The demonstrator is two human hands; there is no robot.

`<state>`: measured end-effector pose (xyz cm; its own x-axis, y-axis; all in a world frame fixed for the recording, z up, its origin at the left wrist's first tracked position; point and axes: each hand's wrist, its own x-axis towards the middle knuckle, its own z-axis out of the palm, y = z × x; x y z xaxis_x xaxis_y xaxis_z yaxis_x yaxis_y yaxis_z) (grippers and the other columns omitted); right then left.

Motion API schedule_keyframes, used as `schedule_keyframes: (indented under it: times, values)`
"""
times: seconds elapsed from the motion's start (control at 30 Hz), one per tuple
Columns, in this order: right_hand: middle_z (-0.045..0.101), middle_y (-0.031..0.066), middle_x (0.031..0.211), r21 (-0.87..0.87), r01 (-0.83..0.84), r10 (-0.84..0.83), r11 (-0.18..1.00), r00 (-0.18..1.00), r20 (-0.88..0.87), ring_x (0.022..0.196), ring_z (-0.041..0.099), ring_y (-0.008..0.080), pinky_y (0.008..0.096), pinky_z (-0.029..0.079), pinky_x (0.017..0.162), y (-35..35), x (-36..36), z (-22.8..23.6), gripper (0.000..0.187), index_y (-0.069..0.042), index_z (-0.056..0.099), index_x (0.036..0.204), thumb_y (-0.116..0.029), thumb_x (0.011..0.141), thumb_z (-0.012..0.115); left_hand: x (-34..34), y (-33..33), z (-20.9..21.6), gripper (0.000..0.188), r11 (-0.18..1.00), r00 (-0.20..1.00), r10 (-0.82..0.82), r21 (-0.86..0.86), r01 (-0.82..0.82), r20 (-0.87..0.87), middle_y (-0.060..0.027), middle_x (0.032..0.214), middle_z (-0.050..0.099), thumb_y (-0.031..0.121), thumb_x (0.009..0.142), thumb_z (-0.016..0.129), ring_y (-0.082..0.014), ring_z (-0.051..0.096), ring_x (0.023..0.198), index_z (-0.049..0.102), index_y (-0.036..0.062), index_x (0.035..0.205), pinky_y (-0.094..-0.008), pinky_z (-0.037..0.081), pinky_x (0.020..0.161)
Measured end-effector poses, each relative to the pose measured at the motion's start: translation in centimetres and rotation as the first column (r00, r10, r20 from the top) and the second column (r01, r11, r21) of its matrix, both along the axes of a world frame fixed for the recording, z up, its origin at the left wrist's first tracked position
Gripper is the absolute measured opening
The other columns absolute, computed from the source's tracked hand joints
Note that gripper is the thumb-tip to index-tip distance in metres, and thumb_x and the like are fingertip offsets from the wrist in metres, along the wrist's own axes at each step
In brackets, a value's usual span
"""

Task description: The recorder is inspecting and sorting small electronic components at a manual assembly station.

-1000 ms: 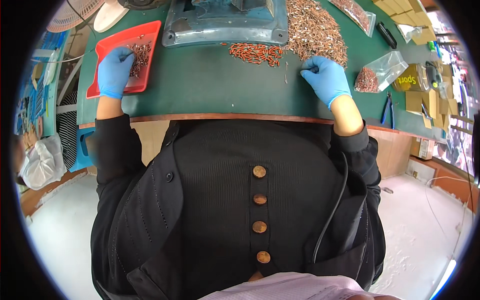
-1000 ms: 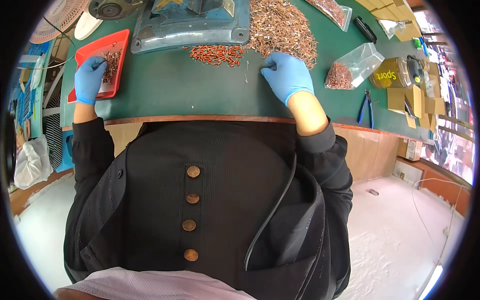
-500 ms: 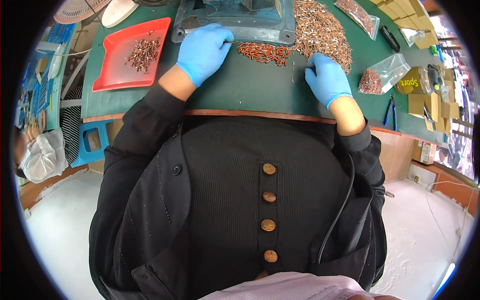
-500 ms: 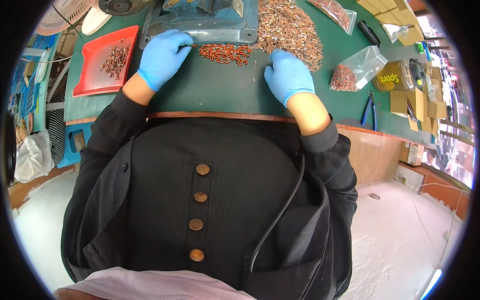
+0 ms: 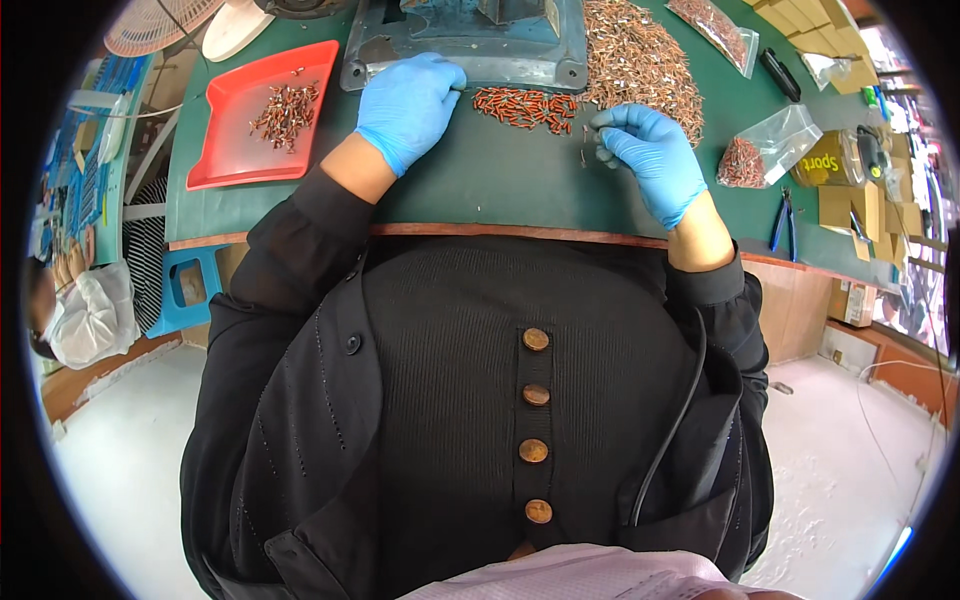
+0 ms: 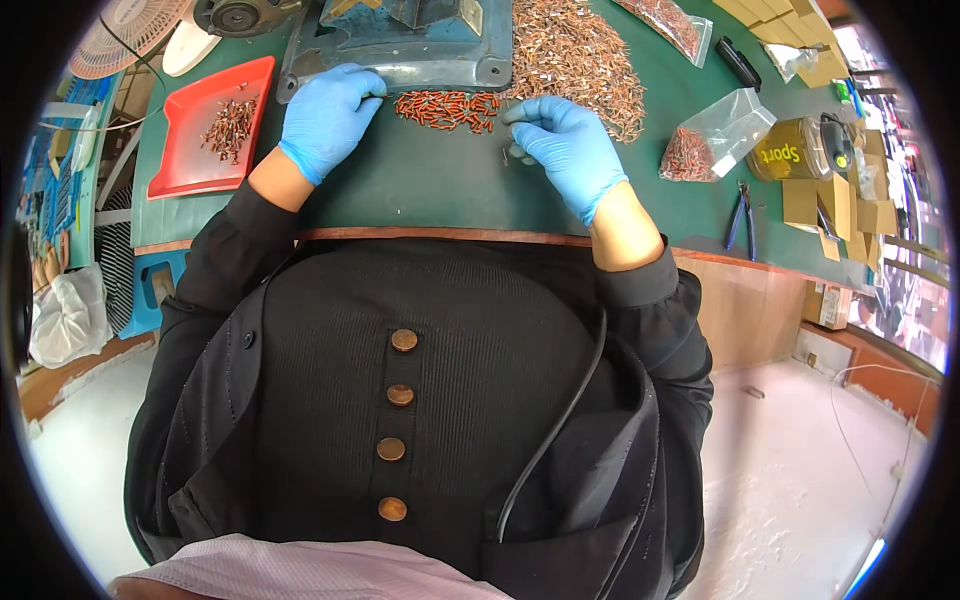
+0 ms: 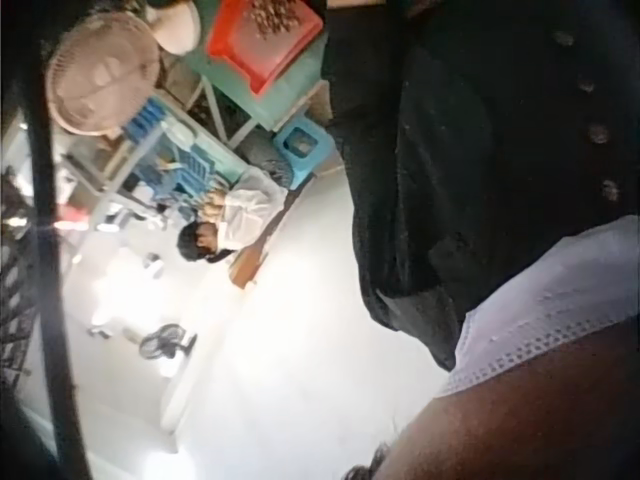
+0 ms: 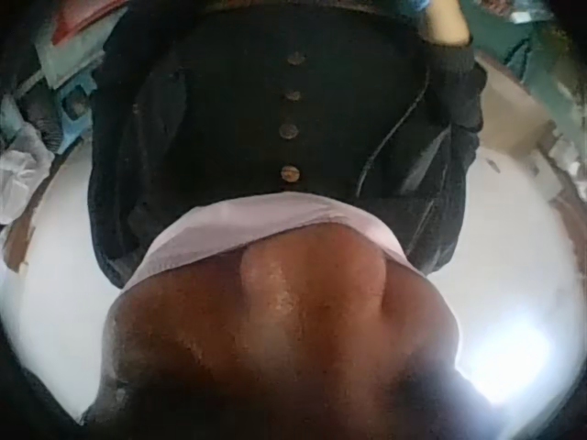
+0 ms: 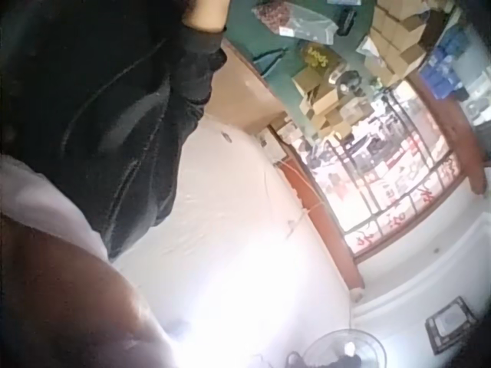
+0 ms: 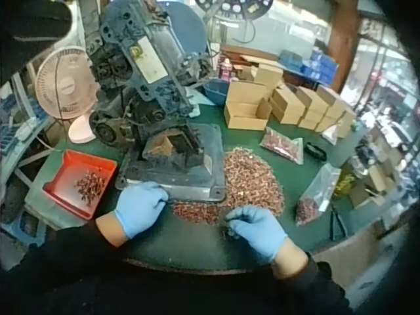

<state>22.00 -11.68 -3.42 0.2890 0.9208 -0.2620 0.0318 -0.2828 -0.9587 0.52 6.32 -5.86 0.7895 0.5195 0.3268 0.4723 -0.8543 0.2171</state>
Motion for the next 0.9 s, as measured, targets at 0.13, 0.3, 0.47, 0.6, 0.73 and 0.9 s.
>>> schedule_keyframes:
  times: [0.13,0.3,0.47,0.6,0.73,0.9]
  values:
    - [0.064,0.0084,0.085,0.104,0.063,-0.045,0.993,0.985,-0.167,0.073,0.062,0.0131,0.0238,0.050,0.067,0.1,-0.6,-0.2,0.020,0.004,0.060,0.102,-0.002,0.083,0.060,0.1,0.2,-0.2,0.007,1.000,1.000,-0.004,0.013,0.005,-0.025,-0.0083,0.085,0.061,0.014,0.079,0.059,-0.0294,0.060,0.081,0.063,0.0093,0.083,-0.0394,0.049,0.070]
    - [0.064,0.0077,0.084,0.125,0.066,-0.051,0.990,0.992,-0.117,0.072,0.062,0.0125,0.0235,0.050,0.066,0.1,-1.0,-0.4,0.019,0.003,0.061,0.101,-0.001,0.083,0.061,-0.2,0.5,-0.1,0.007,0.999,0.994,-0.043,-0.016,0.042,-0.096,-0.0099,0.083,0.061,0.014,0.079,0.059,-0.0311,0.060,0.081,0.061,0.0082,0.082,-0.0399,0.049,0.070]
    - [0.064,0.0066,0.082,0.123,0.077,-0.058,0.989,0.987,-0.151,0.070,0.061,0.0118,0.0230,0.049,0.064,0.7,-2.2,0.1,0.013,0.001,0.061,0.095,-0.001,0.082,0.062,-0.4,-0.4,1.4,0.008,0.994,0.996,-0.089,-0.065,0.090,0.015,-0.0109,0.081,0.060,0.010,0.079,0.059,-0.0286,0.059,0.078,0.059,0.0054,0.085,-0.0371,0.048,0.069]
    - [0.063,0.0071,0.082,0.145,0.073,-0.051,0.987,0.987,-0.150,0.071,0.061,0.0125,0.0227,0.048,0.063,1.4,-3.7,1.2,0.011,-0.001,0.059,0.094,-0.001,0.084,0.060,-0.2,-2.7,3.2,0.009,0.725,0.924,-0.035,-0.627,0.286,0.381,-0.0031,0.083,0.061,0.005,0.082,0.063,-0.0112,0.059,0.074,0.059,0.0024,0.090,-0.0245,0.047,0.068]
    - [0.063,0.0076,0.083,0.239,0.171,-0.081,0.956,0.935,-0.345,0.072,0.062,0.0134,0.0238,0.049,0.065,2.3,-5.4,2.5,0.010,-0.001,0.058,0.092,-0.001,0.083,0.060,0.1,-4.9,4.7,0.012,0.622,0.863,0.098,-0.707,0.336,0.496,0.0007,0.087,0.060,0.001,0.082,0.065,-0.0041,0.055,0.078,0.060,0.0015,0.093,-0.0185,0.046,0.070]
    - [0.062,0.0085,0.082,0.250,0.211,-0.118,0.945,0.933,-0.340,0.070,0.061,0.0140,0.0247,0.050,0.066,2.9,-6.7,3.0,0.011,0.001,0.056,0.094,0.000,0.083,0.059,0.5,-6.3,5.2,0.018,0.669,0.802,0.135,-0.651,0.360,0.583,-0.0001,0.087,0.060,-0.004,0.079,0.066,-0.0040,0.055,0.077,0.060,0.0017,0.094,-0.0182,0.046,0.071]
